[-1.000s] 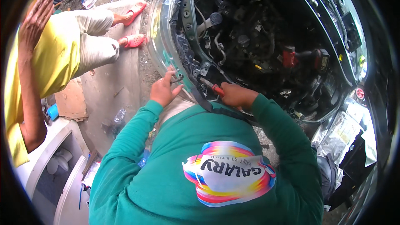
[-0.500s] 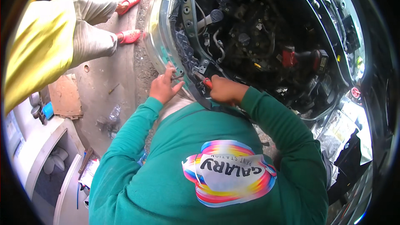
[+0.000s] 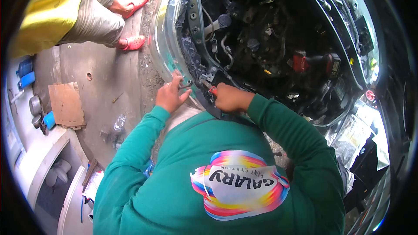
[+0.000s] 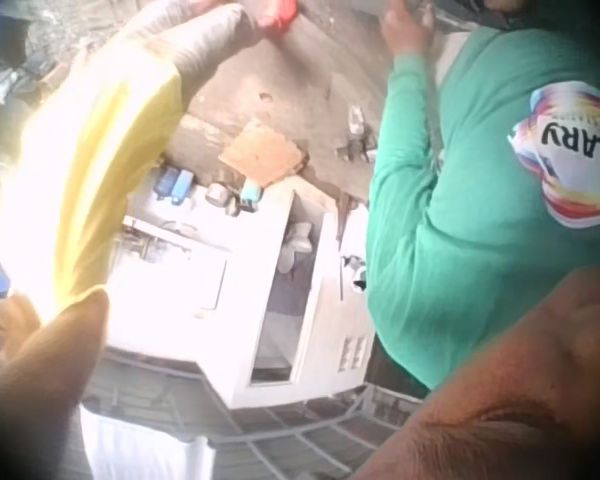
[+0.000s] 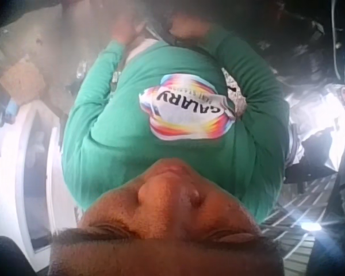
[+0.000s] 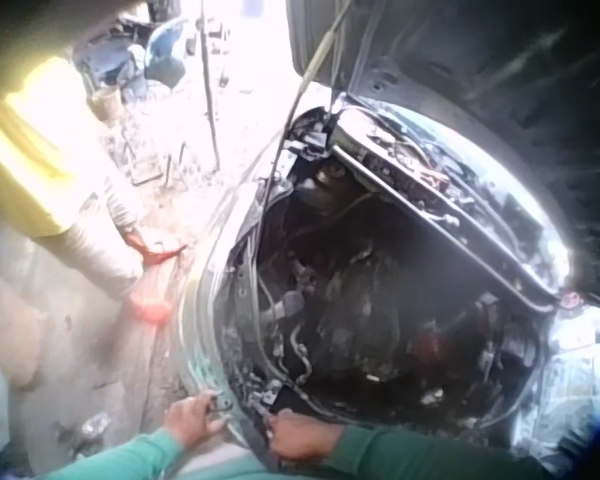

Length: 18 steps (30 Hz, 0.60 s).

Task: The person manipulates internal components within the engine bay and fastens the upper edge of the bumper cover to the frame using a power drill.

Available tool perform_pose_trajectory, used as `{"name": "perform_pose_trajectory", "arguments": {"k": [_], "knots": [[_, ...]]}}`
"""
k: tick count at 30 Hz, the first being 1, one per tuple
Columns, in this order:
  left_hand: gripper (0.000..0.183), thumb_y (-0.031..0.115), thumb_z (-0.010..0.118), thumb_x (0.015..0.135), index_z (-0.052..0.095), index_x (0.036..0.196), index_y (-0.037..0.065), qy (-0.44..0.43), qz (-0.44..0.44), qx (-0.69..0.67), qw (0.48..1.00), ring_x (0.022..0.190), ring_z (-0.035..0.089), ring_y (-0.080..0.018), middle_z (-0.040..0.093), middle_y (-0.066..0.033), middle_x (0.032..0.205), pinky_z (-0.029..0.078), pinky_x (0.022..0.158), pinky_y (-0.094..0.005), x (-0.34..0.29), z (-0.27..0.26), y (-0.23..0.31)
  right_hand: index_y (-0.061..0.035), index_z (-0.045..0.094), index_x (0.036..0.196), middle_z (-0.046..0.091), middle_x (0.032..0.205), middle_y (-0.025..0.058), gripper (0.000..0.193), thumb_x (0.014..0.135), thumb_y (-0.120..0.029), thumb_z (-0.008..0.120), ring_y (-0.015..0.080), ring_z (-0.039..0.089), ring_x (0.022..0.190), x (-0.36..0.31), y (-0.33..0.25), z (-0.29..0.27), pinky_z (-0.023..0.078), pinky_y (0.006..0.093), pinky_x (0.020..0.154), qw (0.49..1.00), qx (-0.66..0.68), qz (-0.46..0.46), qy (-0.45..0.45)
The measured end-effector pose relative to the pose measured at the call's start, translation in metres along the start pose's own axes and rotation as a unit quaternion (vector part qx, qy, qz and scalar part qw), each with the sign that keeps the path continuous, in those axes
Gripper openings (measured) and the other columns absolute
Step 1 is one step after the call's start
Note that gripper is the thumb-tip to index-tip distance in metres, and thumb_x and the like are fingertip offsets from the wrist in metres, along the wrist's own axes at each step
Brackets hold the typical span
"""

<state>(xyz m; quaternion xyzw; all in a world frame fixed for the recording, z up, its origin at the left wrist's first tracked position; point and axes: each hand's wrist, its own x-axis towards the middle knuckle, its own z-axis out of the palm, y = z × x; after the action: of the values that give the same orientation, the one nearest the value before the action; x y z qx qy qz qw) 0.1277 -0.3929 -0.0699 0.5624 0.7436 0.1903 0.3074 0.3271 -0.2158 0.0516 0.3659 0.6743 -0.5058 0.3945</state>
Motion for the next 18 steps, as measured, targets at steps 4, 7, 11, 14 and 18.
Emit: {"name": "perform_pose_trajectory", "arguments": {"k": [4, 7, 11, 14, 18], "knots": [[0.060, 0.037, 0.088, 0.082, 0.052, 0.125, 0.015, 0.000, -0.016, -0.005, 1.000, 0.085, 0.077, -0.0312, 0.077, -0.0103, 0.103, 0.061, 0.074, -0.0448, 0.000, 0.001, 0.005, 0.0227, 0.054, 0.121, 0.068, 0.113, 0.0399, 0.054, 0.087, -0.018, 0.063, 0.0491, 0.070, 0.109, 0.008, 0.009, 0.015, 0.056, 0.0483, 0.094, 0.998, 0.012, -0.035, 0.050], [0.058, 0.039, 0.087, 0.083, 0.053, 0.124, 0.015, 0.019, -0.019, -0.029, 0.999, 0.088, 0.076, -0.0314, 0.076, -0.0088, 0.094, 0.060, 0.075, -0.0464, 0.000, 0.006, 0.006, 0.0194, 0.053, 0.119, 0.068, 0.111, 0.0398, 0.052, 0.085, -0.018, 0.065, 0.0496, 0.070, 0.109, 0.011, 0.015, 0.023, 0.056, 0.0491, 0.094, 0.997, 0.048, -0.012, 0.054], [0.062, 0.044, 0.090, 0.079, 0.055, 0.120, 0.013, 0.059, -0.032, 0.004, 0.998, 0.083, 0.075, -0.0329, 0.076, -0.0091, 0.091, 0.059, 0.073, -0.0467, 0.001, 0.014, 0.012, 0.0170, 0.053, 0.117, 0.069, 0.110, 0.0398, 0.050, 0.083, -0.017, 0.068, 0.0499, 0.070, 0.108, 0.012, 0.017, 0.027, 0.055, 0.0502, 0.093, 0.996, 0.059, -0.003, 0.061], [0.064, 0.049, 0.091, 0.076, 0.057, 0.115, 0.012, 0.095, -0.043, 0.023, 0.994, 0.080, 0.075, -0.0340, 0.075, -0.0089, 0.089, 0.059, 0.070, -0.0469, 0.004, 0.020, 0.020, 0.0174, 0.053, 0.117, 0.069, 0.109, 0.0397, 0.050, 0.082, -0.015, 0.068, 0.0501, 0.070, 0.108, 0.010, 0.017, 0.027, 0.055, 0.0504, 0.093, 0.995, 0.070, -0.019, 0.067], [0.065, 0.055, 0.090, 0.073, 0.059, 0.107, 0.010, 0.117, -0.064, 0.020, 0.991, 0.078, 0.074, -0.0344, 0.074, -0.0082, 0.086, 0.059, 0.068, -0.0464, 0.005, 0.022, 0.026, 0.0175, 0.053, 0.117, 0.069, 0.109, 0.0394, 0.050, 0.082, -0.015, 0.068, 0.0498, 0.070, 0.108, 0.007, 0.011, 0.021, 0.055, 0.0504, 0.093, 0.995, 0.078, -0.010, 0.055]]}}
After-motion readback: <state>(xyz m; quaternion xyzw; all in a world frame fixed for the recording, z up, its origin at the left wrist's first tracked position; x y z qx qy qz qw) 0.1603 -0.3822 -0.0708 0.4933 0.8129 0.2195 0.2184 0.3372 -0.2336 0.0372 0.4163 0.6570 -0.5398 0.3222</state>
